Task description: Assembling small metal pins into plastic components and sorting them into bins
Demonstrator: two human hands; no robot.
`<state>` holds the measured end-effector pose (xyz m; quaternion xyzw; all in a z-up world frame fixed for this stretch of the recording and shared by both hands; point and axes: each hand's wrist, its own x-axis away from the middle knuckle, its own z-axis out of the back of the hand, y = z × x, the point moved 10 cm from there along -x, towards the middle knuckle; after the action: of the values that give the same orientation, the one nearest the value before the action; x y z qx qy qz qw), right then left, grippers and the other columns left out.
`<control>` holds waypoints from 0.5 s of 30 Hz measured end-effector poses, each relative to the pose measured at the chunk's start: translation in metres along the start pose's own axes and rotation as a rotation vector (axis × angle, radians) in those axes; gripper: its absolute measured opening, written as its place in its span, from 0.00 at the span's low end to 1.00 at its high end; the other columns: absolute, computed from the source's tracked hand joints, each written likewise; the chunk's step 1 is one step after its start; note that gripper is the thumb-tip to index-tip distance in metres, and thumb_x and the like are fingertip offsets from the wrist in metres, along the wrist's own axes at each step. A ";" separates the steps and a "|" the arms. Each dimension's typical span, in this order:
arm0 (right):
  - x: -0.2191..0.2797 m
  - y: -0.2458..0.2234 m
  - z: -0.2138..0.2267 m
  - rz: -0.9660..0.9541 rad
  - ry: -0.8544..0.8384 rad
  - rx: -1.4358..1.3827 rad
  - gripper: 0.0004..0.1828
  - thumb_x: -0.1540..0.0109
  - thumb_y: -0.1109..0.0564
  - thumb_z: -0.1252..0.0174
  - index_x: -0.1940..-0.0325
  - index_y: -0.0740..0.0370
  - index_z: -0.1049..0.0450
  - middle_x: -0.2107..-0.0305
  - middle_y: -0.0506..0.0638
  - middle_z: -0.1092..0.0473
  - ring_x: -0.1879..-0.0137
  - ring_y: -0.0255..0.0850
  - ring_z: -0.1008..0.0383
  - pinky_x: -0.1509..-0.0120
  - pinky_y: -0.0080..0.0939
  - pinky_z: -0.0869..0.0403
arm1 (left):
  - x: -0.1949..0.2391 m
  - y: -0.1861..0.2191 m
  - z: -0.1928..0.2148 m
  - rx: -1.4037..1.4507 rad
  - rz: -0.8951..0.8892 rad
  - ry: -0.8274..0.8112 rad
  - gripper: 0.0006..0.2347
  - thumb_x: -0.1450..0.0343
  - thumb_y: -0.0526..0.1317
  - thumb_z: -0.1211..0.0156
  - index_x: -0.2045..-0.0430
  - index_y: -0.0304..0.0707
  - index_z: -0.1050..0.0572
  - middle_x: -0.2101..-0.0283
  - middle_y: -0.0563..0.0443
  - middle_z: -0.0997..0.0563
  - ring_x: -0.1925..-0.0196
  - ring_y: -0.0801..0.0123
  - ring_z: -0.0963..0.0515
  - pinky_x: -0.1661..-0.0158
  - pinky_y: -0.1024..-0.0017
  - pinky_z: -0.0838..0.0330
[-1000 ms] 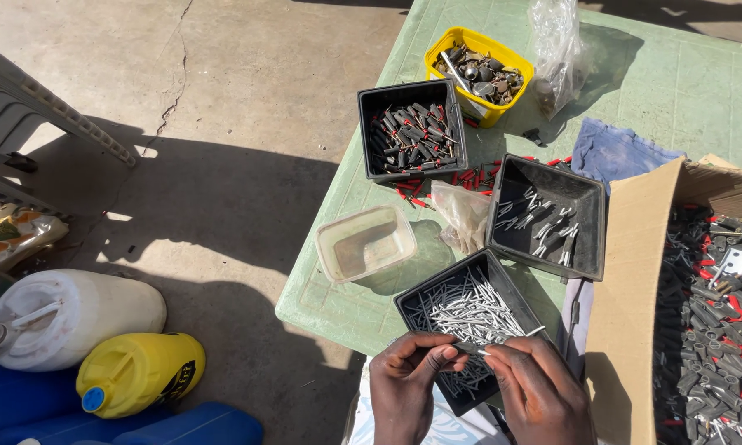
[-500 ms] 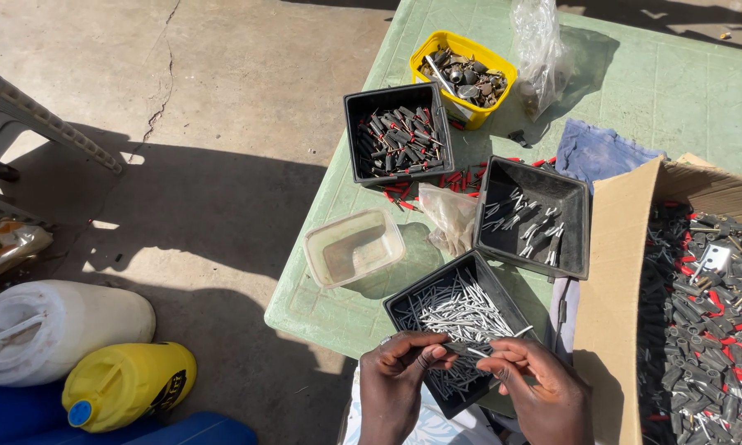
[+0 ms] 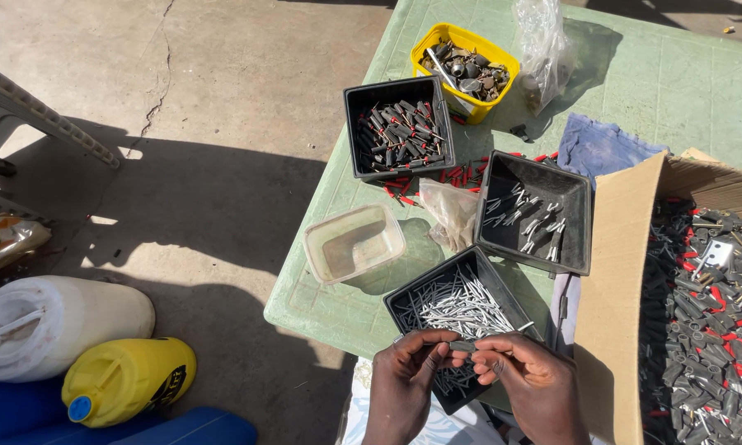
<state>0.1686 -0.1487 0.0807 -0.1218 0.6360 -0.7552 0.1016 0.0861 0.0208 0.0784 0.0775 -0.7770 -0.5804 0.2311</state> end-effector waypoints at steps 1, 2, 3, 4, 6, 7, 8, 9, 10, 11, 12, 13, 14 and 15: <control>-0.003 0.008 0.001 -0.096 -0.017 0.010 0.11 0.41 0.63 0.37 0.57 0.70 0.15 0.75 0.59 0.16 0.71 0.40 0.16 0.69 0.36 0.14 | -0.001 -0.004 0.004 0.003 0.017 0.041 0.08 0.27 0.36 0.40 0.60 0.32 0.16 0.67 0.44 0.11 0.64 0.68 0.09 0.56 0.76 0.15; -0.005 0.016 0.000 -0.191 -0.039 0.019 0.14 0.41 0.60 0.36 0.54 0.70 0.15 0.75 0.60 0.15 0.72 0.41 0.17 0.69 0.37 0.16 | -0.001 -0.007 0.010 0.005 0.032 0.088 0.09 0.28 0.38 0.38 0.61 0.33 0.15 0.68 0.43 0.09 0.65 0.67 0.08 0.58 0.77 0.15; -0.010 0.010 0.003 -0.188 -0.040 0.018 0.14 0.41 0.60 0.36 0.54 0.70 0.15 0.75 0.60 0.15 0.72 0.41 0.17 0.69 0.37 0.16 | -0.004 -0.005 0.013 0.005 0.029 0.090 0.09 0.28 0.38 0.38 0.61 0.33 0.15 0.68 0.43 0.09 0.65 0.67 0.08 0.58 0.77 0.15; -0.014 -0.003 0.004 -0.109 -0.077 0.215 0.12 0.40 0.57 0.36 0.57 0.63 0.13 0.70 0.50 0.15 0.64 0.35 0.17 0.63 0.34 0.19 | -0.004 -0.002 0.019 0.013 -0.005 0.130 0.08 0.28 0.36 0.38 0.62 0.31 0.15 0.67 0.43 0.10 0.64 0.65 0.07 0.57 0.75 0.13; -0.020 0.003 0.003 -0.025 -0.119 0.409 0.11 0.40 0.55 0.36 0.59 0.56 0.11 0.65 0.41 0.16 0.56 0.30 0.17 0.57 0.31 0.22 | -0.003 0.007 0.030 0.021 -0.041 0.177 0.08 0.29 0.34 0.38 0.62 0.30 0.15 0.66 0.43 0.10 0.63 0.62 0.07 0.57 0.73 0.11; -0.022 0.014 -0.008 0.100 -0.214 0.659 0.13 0.43 0.49 0.32 0.57 0.53 0.14 0.62 0.39 0.19 0.52 0.34 0.23 0.52 0.38 0.23 | -0.003 0.011 0.033 -0.039 -0.019 0.179 0.10 0.28 0.38 0.40 0.61 0.33 0.15 0.64 0.44 0.09 0.62 0.64 0.06 0.57 0.74 0.13; -0.018 0.029 -0.017 0.220 -0.300 0.911 0.20 0.47 0.42 0.28 0.55 0.51 0.17 0.59 0.37 0.23 0.47 0.39 0.28 0.47 0.45 0.25 | -0.002 0.014 0.034 -0.097 0.008 0.171 0.12 0.28 0.42 0.41 0.59 0.36 0.15 0.63 0.46 0.08 0.61 0.66 0.06 0.57 0.75 0.14; -0.016 0.025 -0.022 0.215 -0.298 0.914 0.20 0.47 0.42 0.28 0.55 0.51 0.17 0.59 0.37 0.23 0.47 0.39 0.28 0.47 0.45 0.25 | -0.001 0.011 0.034 -0.096 0.011 0.167 0.12 0.28 0.42 0.41 0.59 0.36 0.15 0.63 0.46 0.08 0.61 0.66 0.06 0.57 0.75 0.14; -0.013 0.019 -0.033 0.273 -0.319 0.948 0.16 0.45 0.46 0.29 0.58 0.53 0.19 0.61 0.39 0.24 0.50 0.43 0.30 0.48 0.47 0.26 | -0.002 0.012 0.036 -0.063 -0.010 0.185 0.12 0.28 0.41 0.40 0.60 0.34 0.15 0.65 0.44 0.08 0.62 0.65 0.07 0.56 0.74 0.14; -0.010 0.012 -0.043 0.330 -0.341 0.983 0.13 0.44 0.49 0.30 0.61 0.56 0.22 0.64 0.41 0.26 0.52 0.47 0.31 0.49 0.49 0.27 | -0.003 0.013 0.038 -0.030 -0.031 0.203 0.12 0.28 0.41 0.40 0.60 0.32 0.15 0.67 0.43 0.09 0.63 0.65 0.07 0.56 0.73 0.13; -0.011 0.013 -0.043 0.335 -0.343 0.981 0.13 0.44 0.49 0.30 0.61 0.56 0.22 0.64 0.41 0.26 0.52 0.47 0.31 0.49 0.49 0.27 | -0.003 0.015 0.039 -0.031 -0.034 0.208 0.12 0.28 0.41 0.40 0.60 0.32 0.15 0.67 0.43 0.09 0.63 0.65 0.07 0.56 0.73 0.13; -0.011 0.015 -0.042 0.324 -0.352 0.968 0.12 0.44 0.49 0.31 0.62 0.55 0.23 0.64 0.41 0.26 0.52 0.45 0.31 0.49 0.48 0.27 | -0.002 0.017 0.039 -0.066 -0.038 0.212 0.13 0.29 0.42 0.40 0.60 0.33 0.15 0.67 0.44 0.09 0.63 0.65 0.07 0.57 0.74 0.13; -0.010 0.018 -0.042 0.309 -0.360 0.955 0.11 0.43 0.49 0.31 0.62 0.54 0.23 0.64 0.40 0.26 0.52 0.44 0.32 0.48 0.47 0.27 | 0.000 0.019 0.039 -0.102 -0.037 0.214 0.14 0.29 0.44 0.40 0.59 0.35 0.15 0.67 0.45 0.08 0.63 0.66 0.06 0.57 0.75 0.13; -0.009 0.015 -0.039 0.308 -0.362 0.953 0.11 0.43 0.49 0.31 0.62 0.54 0.23 0.64 0.40 0.26 0.52 0.44 0.32 0.48 0.47 0.27 | 0.001 0.018 0.041 -0.104 -0.036 0.216 0.14 0.29 0.44 0.40 0.59 0.35 0.15 0.67 0.45 0.08 0.63 0.66 0.06 0.57 0.75 0.13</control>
<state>0.1649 -0.1117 0.0596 -0.0957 0.2052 -0.9036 0.3637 0.0693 0.0612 0.0863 0.1414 -0.7150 -0.6120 0.3070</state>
